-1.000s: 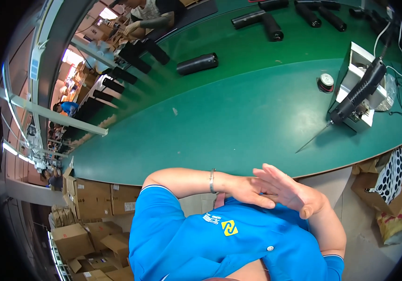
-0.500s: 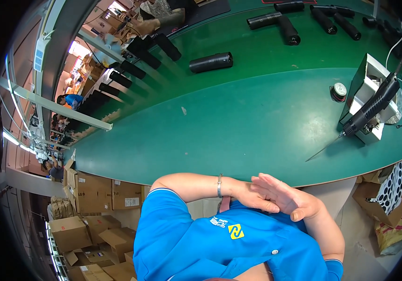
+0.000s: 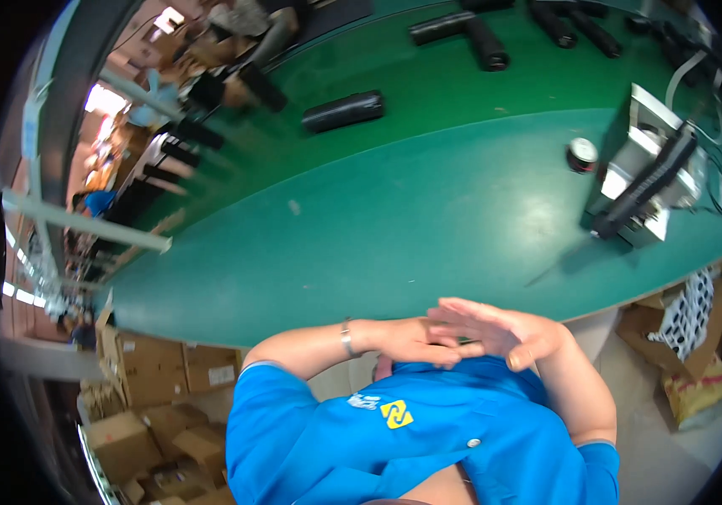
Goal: Using an electric screwdriver to assemble components inside black cylindrical housings.
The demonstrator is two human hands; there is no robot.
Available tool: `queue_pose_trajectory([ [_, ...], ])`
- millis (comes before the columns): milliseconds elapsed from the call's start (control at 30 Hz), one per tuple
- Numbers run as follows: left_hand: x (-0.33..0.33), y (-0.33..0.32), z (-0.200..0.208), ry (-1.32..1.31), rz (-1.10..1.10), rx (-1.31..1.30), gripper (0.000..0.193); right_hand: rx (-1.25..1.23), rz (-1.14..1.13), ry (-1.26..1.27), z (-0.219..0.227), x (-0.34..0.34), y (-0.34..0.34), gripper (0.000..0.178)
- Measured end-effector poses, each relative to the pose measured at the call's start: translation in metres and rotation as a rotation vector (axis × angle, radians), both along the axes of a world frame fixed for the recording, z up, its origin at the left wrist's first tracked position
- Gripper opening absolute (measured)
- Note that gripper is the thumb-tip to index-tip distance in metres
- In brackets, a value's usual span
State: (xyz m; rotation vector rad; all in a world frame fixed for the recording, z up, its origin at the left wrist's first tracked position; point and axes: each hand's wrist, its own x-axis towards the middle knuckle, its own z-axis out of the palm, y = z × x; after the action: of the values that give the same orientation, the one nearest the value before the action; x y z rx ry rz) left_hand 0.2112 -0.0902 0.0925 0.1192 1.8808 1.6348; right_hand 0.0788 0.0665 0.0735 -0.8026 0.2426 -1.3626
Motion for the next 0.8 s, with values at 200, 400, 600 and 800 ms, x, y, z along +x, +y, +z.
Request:
queue_pose_trajectory([
  [200, 0.017, -0.021, -0.028, 0.542, 0.258, -0.253, 0.032, 0.144, -0.041, -0.047, 0.002, -0.023, -0.006, 0.092],
  [400, 0.043, -0.039, -0.038, 0.867, 0.288, -0.863, 0.055, 0.255, -0.046, -0.014, -0.005, -0.024, -0.016, 0.076],
  [600, 0.047, -0.043, -0.041, 0.957, 0.175, -1.048, 0.058, 0.367, -0.034, -0.035, -0.005, -0.010, -0.067, 0.057],
  [800, 0.043, -0.041, -0.049, 0.751, 0.025, -0.871, 0.052, 0.563, -0.004, -0.065, -0.030, 0.024, -0.119, 0.038],
])
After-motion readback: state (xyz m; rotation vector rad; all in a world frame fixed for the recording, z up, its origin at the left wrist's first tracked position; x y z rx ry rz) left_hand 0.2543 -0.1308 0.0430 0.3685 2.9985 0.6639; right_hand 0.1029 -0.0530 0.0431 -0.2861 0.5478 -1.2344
